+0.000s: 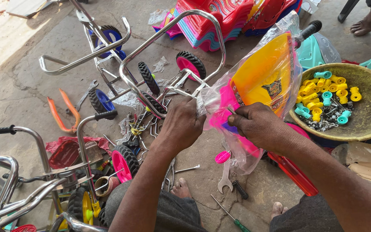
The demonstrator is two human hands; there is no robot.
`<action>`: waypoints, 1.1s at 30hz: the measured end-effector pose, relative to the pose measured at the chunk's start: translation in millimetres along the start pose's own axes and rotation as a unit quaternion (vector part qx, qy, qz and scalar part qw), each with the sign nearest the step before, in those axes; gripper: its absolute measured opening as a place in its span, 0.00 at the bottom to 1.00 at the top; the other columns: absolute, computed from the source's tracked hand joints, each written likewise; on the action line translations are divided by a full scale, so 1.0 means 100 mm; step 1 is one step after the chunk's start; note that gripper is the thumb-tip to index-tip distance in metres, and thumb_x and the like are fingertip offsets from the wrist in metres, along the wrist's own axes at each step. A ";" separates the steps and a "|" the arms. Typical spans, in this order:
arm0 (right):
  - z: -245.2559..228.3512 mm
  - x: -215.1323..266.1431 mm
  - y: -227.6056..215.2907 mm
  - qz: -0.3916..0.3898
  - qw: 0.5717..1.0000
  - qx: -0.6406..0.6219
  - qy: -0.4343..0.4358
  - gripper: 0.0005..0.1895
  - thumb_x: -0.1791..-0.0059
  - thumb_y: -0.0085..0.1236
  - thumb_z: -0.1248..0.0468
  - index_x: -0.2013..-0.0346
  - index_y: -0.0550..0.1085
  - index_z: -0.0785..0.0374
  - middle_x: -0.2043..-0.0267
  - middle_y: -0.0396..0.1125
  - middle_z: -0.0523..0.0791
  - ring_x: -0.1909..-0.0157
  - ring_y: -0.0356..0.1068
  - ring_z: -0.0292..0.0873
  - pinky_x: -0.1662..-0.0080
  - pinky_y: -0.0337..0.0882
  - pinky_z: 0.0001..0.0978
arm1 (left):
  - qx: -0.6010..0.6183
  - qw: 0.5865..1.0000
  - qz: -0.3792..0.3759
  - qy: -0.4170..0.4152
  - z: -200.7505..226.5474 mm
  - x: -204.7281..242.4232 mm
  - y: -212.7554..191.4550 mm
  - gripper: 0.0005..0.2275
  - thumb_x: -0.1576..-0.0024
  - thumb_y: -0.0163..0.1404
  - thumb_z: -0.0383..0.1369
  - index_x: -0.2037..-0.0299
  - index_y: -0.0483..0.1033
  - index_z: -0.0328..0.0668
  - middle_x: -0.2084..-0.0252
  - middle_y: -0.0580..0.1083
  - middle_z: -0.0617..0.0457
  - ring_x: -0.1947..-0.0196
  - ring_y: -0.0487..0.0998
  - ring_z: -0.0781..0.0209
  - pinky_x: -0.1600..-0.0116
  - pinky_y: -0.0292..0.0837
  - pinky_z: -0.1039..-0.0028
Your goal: The person attaches a plastic seat to a metal tricycle frame using a screwdriver. They tighten the screws to secure the seat in place.
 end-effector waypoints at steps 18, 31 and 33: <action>-0.43 0.57 -0.06 0.100 0.884 0.456 -0.001 0.12 0.48 0.49 0.61 0.54 0.72 0.63 0.59 0.74 0.53 0.56 0.79 0.51 0.56 0.79 0.47 | 0.061 0.989 -0.079 -0.105 0.19 0.01 0.04 0.16 0.36 0.43 0.41 0.64 0.74 0.34 0.68 0.75 0.39 0.63 0.79 0.41 0.54 0.70 0.51; -0.23 0.62 0.11 0.112 0.907 0.405 -0.008 0.13 0.51 0.51 0.62 0.56 0.68 0.68 0.66 0.74 0.56 0.61 0.79 0.57 0.59 0.79 0.48 | 0.108 0.985 -0.112 -0.080 0.28 0.06 0.03 0.17 0.36 0.43 0.41 0.61 0.77 0.31 0.62 0.77 0.34 0.55 0.78 0.36 0.46 0.69 0.50; -0.22 0.68 0.12 0.128 0.900 0.416 -0.010 0.12 0.51 0.50 0.63 0.56 0.68 0.67 0.65 0.74 0.56 0.61 0.78 0.57 0.61 0.79 0.48 | 0.031 0.982 -0.168 -0.077 0.26 0.07 0.05 0.19 0.35 0.41 0.41 0.63 0.77 0.31 0.62 0.77 0.34 0.55 0.79 0.38 0.43 0.68 0.50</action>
Point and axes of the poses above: each hand's wrist, its own x-axis away from the middle knuckle, its own y-axis out of the palm, z = x × y, the point moved 2 cm from there along -x, towards the middle knuckle
